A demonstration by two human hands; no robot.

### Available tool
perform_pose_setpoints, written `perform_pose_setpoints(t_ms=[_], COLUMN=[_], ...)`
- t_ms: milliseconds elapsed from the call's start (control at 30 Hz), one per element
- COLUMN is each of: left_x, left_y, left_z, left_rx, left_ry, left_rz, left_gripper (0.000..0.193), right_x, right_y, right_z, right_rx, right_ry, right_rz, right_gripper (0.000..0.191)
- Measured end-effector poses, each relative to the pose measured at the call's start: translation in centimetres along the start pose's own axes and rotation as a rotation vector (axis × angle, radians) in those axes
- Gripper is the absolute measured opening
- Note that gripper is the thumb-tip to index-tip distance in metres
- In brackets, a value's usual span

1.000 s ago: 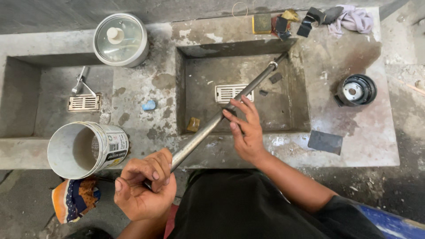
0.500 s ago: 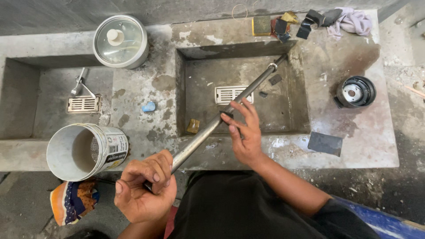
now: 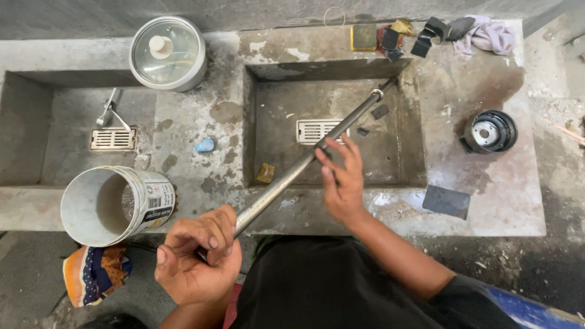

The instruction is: The person scrubs a long metal rod with a small abrasive pad over a concrete sink, then rinses the rod under running water. The person holds the rod with both hands and moves the pad along its length before rinsing.

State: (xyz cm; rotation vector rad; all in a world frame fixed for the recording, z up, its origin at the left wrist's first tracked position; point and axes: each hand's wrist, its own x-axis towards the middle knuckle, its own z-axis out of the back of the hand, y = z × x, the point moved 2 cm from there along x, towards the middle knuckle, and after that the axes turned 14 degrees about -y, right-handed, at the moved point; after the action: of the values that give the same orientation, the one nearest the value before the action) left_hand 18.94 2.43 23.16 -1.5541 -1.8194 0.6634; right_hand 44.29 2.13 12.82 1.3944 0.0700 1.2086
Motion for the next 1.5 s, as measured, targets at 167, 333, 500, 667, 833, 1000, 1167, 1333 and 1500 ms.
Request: perform_pose_setpoints(t_ms=[167, 333, 500, 667, 833, 1000, 1167, 1333, 1500], left_x=[-0.2, -0.4, -0.8, -1.4, -1.5, -0.9, -0.5, -0.7, -0.5], left_y=[-0.2, -0.1, 0.1, -0.3, -0.4, 0.0, 0.2, 0.5, 0.6], left_z=[0.1, -0.2, -1.0, -1.8, -2.0, -1.6, -0.6, -0.2, -0.2], left_rx=[-0.013, 0.006, 0.027, 0.054, 0.058, 0.037, 0.008, 0.018, 0.003], left_ry=[0.006, 0.012, 0.000, 0.027, 0.037, 0.025, 0.023, 0.027, -0.007], left_rz=[0.010, 0.005, -0.015, -0.022, -0.009, -0.035, -0.011, -0.041, -0.060], left_gripper=[0.058, 0.057, 0.053, 0.055, 0.053, 0.050, 0.050, 0.048, 0.049], right_x=[-1.1, 1.2, 2.9, 1.5, -1.0, -1.3, 0.7, 4.1, 2.8], right_y=[1.5, -3.9, -5.7, 0.4, 6.2, 2.3, -8.7, -16.0, -9.7], right_z=[0.6, 0.1, 0.8, -0.4, -0.7, -1.4, -1.2, 0.1, -1.5], right_rx=[0.003, -0.206, -0.309, 0.107, 0.139, 0.111, -0.070, -0.137, -0.089], right_ry=[0.041, -0.064, -0.118, -0.064, 0.145, 0.049, -0.034, -0.017, -0.039], right_rz=[0.052, 0.050, 0.032, 0.083, 0.247, 0.291, 0.112, -0.024, 0.019], right_gripper=[0.027, 0.026, 0.027, 0.026, 0.036, 0.037, 0.033, 0.033, 0.033])
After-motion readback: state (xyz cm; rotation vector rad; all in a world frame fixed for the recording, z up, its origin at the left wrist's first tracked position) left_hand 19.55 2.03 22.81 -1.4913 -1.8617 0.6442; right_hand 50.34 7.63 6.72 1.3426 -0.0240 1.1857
